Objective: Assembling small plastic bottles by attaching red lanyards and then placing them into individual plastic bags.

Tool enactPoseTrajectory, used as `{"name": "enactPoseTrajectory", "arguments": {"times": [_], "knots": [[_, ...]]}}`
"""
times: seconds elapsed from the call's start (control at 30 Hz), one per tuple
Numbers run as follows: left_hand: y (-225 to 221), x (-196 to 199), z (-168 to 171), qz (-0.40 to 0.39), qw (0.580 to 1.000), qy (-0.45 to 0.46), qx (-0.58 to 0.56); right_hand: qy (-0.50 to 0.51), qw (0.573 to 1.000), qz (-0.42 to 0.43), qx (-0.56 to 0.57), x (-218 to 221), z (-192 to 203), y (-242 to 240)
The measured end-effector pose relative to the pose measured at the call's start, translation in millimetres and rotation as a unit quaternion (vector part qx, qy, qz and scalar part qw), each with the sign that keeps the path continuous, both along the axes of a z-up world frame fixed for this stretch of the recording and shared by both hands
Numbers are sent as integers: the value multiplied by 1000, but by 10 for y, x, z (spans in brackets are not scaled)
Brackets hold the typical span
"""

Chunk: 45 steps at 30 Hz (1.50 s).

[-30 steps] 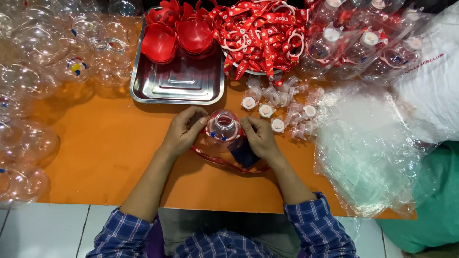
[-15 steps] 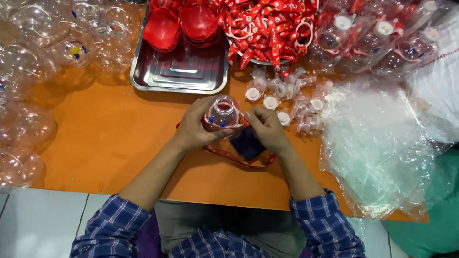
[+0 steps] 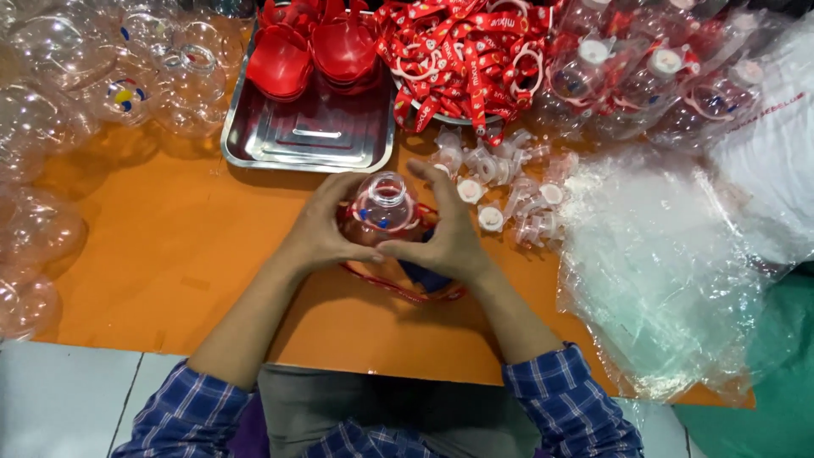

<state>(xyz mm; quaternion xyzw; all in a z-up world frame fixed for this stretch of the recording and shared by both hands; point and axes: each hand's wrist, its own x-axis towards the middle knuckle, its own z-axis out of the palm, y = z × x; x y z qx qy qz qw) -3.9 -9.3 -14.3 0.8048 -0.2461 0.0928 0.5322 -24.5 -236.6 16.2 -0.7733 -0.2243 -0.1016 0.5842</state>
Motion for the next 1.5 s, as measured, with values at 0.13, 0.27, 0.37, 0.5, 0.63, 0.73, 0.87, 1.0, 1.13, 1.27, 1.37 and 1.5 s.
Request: {"name": "enactPoseTrajectory", "arguments": {"times": [0.13, 0.27, 0.37, 0.5, 0.63, 0.73, 0.87, 1.0, 1.13, 1.27, 1.37, 1.5], "knots": [[124, 1, -33, 32, 999, 27, 30, -78, 997, 26, 7, 114, 15, 123], [176, 56, -32, 16, 1000, 19, 15, -49, 995, 82, 20, 199, 104, 128], [195, 53, -184, 26, 997, 74, -25, -27, 993, 110, 33, 195, 70, 35], [56, -26, 160, -37, 972, 191, -134, -9, 991, 131, 41, 176, 83, -2], [185, 103, 4, -11, 966, 208, -153, -33, 989, 147, -7, 228, 82, -61], [182, 114, -105, 0, 957, 217, -192, -48, 989, 140, -31, 232, 55, -63], [150, 118, -107, -26, 955, 222, -192, -47, 991, 128, -3, 206, 28, -51], [221, 185, -302, -50, 945, 224, -232, -56, 993, 88, -63, 188, -39, -170], [225, 199, -334, -56, 929, 251, -267, -23, 993, 79, -80, 183, 15, -360], [229, 197, -382, -62, 928, 251, -266, 115, 989, 95, -23, 233, -123, -462], [221, 169, -325, -61, 926, 253, -274, 158, 981, 116, 1, 309, -278, -482], [210, 161, -294, -60, 921, 255, -289, 176, 977, 118, -10, 239, -106, -392]]}}
